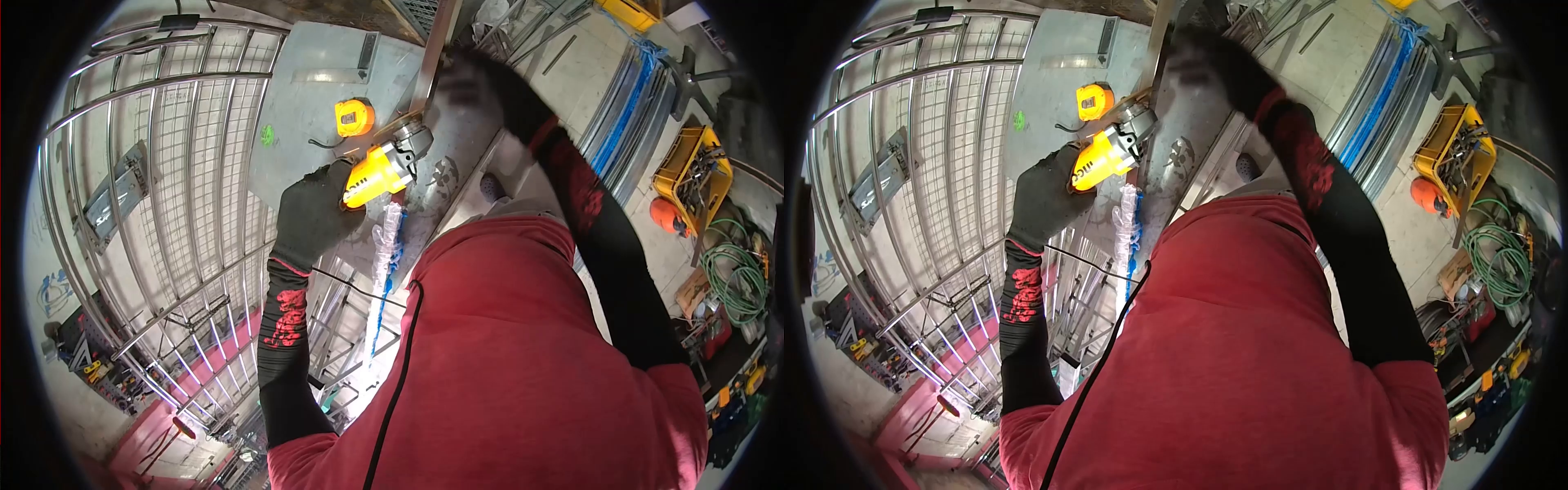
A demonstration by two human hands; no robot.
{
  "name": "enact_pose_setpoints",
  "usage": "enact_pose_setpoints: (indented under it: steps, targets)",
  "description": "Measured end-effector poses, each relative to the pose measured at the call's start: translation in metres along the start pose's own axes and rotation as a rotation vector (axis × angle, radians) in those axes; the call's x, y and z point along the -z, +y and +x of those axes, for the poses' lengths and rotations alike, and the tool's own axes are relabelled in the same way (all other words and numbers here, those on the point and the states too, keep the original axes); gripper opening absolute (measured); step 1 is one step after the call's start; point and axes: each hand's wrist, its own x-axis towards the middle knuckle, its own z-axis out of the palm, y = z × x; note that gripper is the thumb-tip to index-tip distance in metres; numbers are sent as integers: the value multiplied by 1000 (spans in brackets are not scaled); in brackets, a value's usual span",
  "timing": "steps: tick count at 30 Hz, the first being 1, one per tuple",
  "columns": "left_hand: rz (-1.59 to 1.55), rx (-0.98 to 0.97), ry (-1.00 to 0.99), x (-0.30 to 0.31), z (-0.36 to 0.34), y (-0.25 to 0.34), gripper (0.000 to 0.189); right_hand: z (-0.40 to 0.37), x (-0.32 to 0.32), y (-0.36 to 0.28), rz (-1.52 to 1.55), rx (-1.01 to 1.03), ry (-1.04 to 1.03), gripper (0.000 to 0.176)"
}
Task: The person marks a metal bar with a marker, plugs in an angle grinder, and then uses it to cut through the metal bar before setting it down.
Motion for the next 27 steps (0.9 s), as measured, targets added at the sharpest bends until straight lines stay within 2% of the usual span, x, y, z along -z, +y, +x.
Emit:
enact_pose_setpoints:
  steps: [2, 4, 5, 8, 10, 12, 15, 18, 21, 25, 27]
  targets:
    - [-4, -3, -9, 1, 2, 1, 59, 22, 4, -42, 144, 203, -55, 52]
    - [-8, -8, 7, 1, 2, 2, 58, 41, -1, -90, 327, 39, -321, 34]
    - [-5, -11, 6, 0, 1, 2, 58, 42, -21, -110, 213, 168, -166, 33]
    - [14, 9, -5, -1, 1, 1, 59, 71, -19, -123, 87, 225, -113, 36]
    - [-5, 4, -2, 0, 2, 2, 59, 75, -27, -121, 121, 224, -65, 34]
    - [-6, -4, -4, 1, 3, 3, 60, 86, -23, -120, -88, 172, 250, 35]
    - [-2, -26, 5, 4, 5, 5, 60, 92, -10, -126, -180, 191, 143, 40]
    - [-5, -35, 11, 6, 7, 7, 60, 89, -11, -129, -148, 149, 140, 45]
    - [4, -26, -4, 10, 7, 11, 60, 88, -16, -131, -253, 181, 260, 45]
    - [8, -22, -15, 10, 7, 9, 60, 94, -9, -131, -274, 165, 211, 47]
    - [-1, -21, -17, 10, 7, 8, 60, 87, -16, -136, -300, 93, 264, 47]
